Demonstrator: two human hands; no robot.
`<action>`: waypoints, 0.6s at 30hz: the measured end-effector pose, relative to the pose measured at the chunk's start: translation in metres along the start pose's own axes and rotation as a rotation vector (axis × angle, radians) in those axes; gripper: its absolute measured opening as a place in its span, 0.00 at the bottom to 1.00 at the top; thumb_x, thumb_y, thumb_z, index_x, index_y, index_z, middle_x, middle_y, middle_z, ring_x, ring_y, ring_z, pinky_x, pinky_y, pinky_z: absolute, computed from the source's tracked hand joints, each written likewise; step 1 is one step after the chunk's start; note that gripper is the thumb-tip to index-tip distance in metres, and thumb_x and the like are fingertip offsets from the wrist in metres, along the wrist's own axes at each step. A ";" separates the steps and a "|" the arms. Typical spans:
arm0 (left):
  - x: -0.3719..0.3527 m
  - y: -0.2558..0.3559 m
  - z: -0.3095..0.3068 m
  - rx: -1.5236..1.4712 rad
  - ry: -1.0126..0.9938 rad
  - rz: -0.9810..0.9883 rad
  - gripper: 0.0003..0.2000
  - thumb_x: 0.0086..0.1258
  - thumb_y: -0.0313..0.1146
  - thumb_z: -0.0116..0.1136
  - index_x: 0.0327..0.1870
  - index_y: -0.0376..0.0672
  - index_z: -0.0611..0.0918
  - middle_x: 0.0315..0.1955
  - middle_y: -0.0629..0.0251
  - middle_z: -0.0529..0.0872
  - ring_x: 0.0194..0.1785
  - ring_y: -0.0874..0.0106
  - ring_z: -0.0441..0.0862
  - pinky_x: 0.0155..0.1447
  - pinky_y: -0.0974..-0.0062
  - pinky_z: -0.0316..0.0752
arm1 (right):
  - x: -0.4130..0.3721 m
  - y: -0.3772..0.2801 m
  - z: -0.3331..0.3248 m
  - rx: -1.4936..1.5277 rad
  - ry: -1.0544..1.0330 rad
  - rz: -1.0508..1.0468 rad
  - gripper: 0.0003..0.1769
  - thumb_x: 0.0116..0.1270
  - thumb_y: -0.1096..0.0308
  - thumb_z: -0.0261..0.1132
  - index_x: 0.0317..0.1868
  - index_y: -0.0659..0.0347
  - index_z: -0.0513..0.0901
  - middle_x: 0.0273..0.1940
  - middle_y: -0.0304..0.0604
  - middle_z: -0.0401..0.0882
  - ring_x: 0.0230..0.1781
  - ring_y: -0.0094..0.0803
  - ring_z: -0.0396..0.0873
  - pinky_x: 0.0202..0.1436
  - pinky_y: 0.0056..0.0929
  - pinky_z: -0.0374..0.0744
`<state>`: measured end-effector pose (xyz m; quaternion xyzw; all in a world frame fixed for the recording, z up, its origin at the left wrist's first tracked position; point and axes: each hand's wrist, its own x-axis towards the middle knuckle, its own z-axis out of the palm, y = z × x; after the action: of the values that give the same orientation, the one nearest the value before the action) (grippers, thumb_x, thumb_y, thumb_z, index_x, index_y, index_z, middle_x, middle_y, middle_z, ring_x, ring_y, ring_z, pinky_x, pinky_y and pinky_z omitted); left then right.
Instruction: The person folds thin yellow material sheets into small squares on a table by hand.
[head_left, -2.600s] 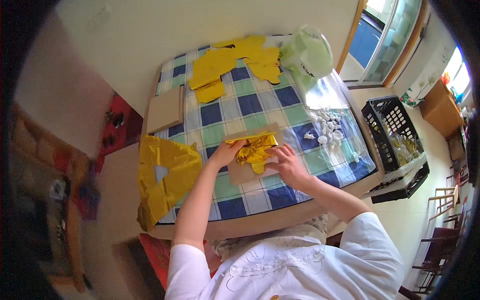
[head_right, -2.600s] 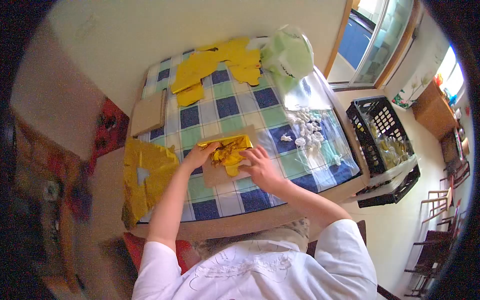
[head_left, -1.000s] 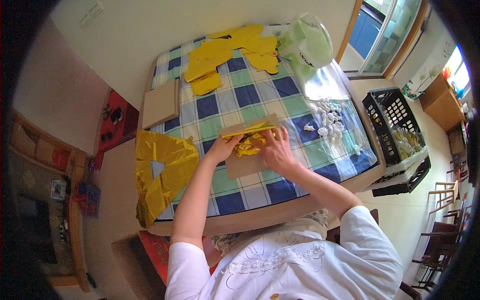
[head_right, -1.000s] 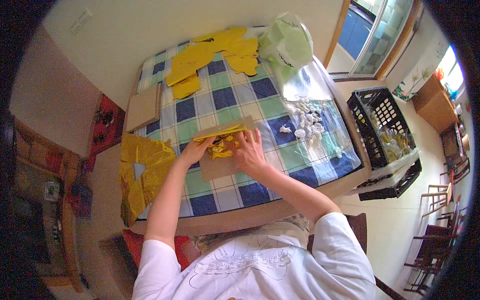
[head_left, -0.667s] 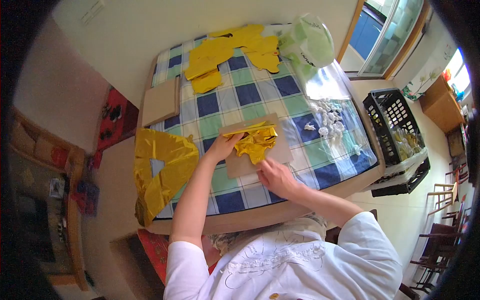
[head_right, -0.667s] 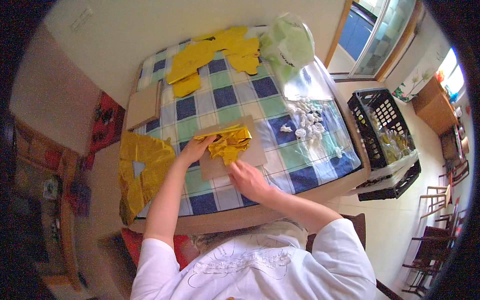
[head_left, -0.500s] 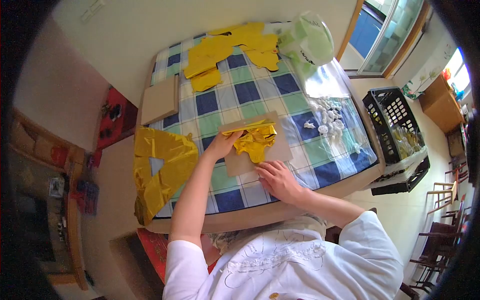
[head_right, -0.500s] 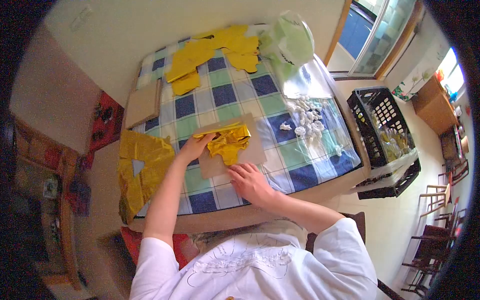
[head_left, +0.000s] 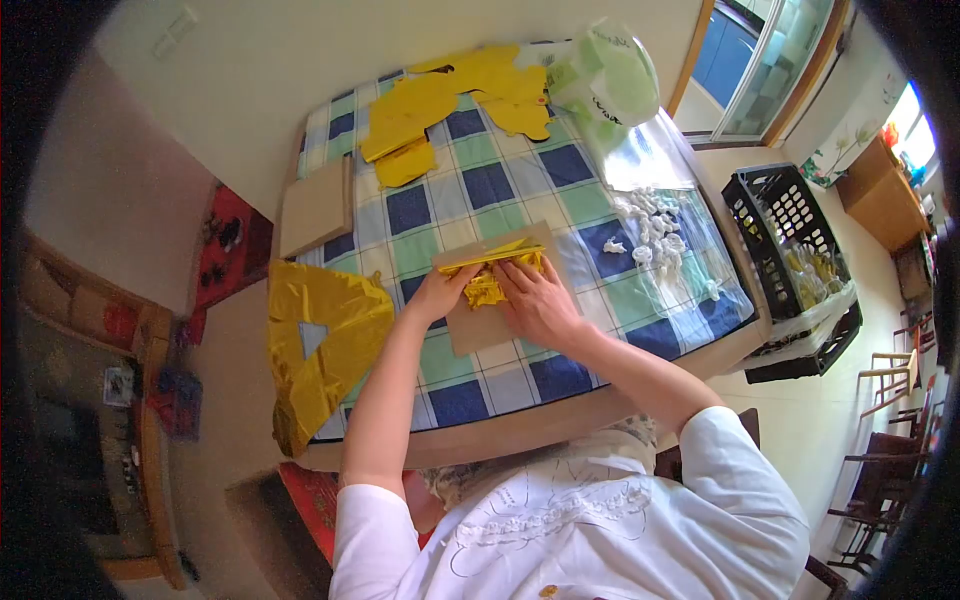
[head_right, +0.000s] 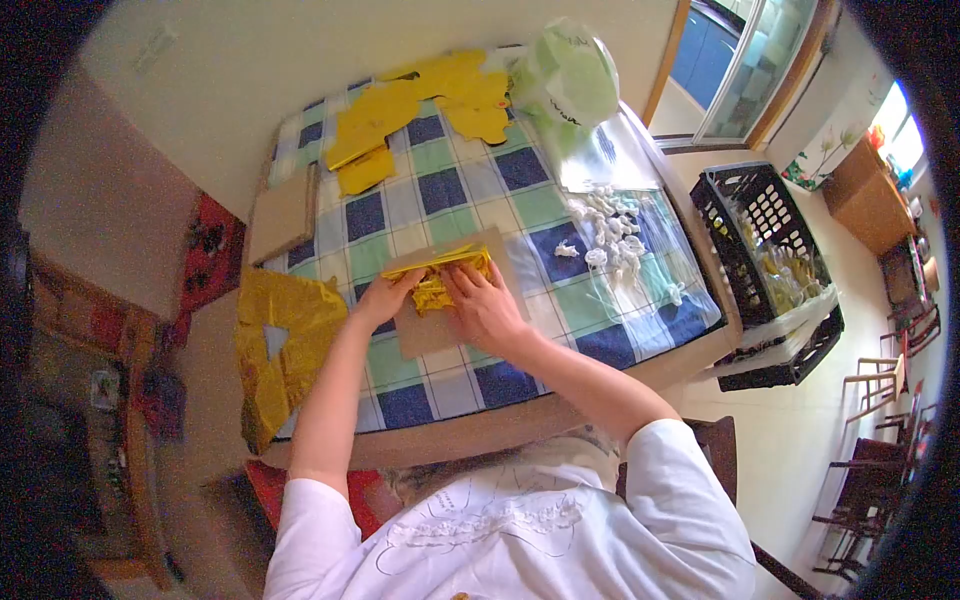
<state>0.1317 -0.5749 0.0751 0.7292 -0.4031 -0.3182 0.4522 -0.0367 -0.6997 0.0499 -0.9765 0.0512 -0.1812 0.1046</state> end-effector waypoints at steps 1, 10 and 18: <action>-0.001 0.001 0.000 0.016 0.006 0.007 0.21 0.74 0.45 0.54 0.58 0.38 0.77 0.54 0.62 0.82 0.57 0.71 0.76 0.62 0.73 0.69 | 0.005 -0.001 0.002 -0.019 -0.018 0.018 0.29 0.66 0.60 0.58 0.64 0.66 0.69 0.65 0.51 0.66 0.69 0.44 0.62 0.74 0.50 0.54; -0.003 0.003 0.004 -0.010 0.060 0.046 0.17 0.76 0.39 0.52 0.56 0.35 0.77 0.49 0.61 0.84 0.52 0.72 0.78 0.57 0.74 0.72 | 0.013 -0.009 0.008 -0.015 0.023 0.138 0.27 0.64 0.55 0.60 0.58 0.65 0.74 0.59 0.49 0.70 0.66 0.44 0.63 0.73 0.54 0.51; 0.005 -0.013 0.003 -0.142 0.006 0.066 0.18 0.74 0.41 0.55 0.56 0.36 0.78 0.51 0.63 0.83 0.55 0.72 0.76 0.60 0.74 0.70 | 0.010 -0.001 0.011 -0.071 0.044 0.097 0.28 0.65 0.55 0.59 0.61 0.63 0.73 0.61 0.50 0.70 0.68 0.43 0.62 0.75 0.54 0.50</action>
<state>0.1353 -0.5774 0.0615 0.6825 -0.4022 -0.3285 0.5143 -0.0236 -0.6984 0.0436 -0.9718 0.1072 -0.1952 0.0772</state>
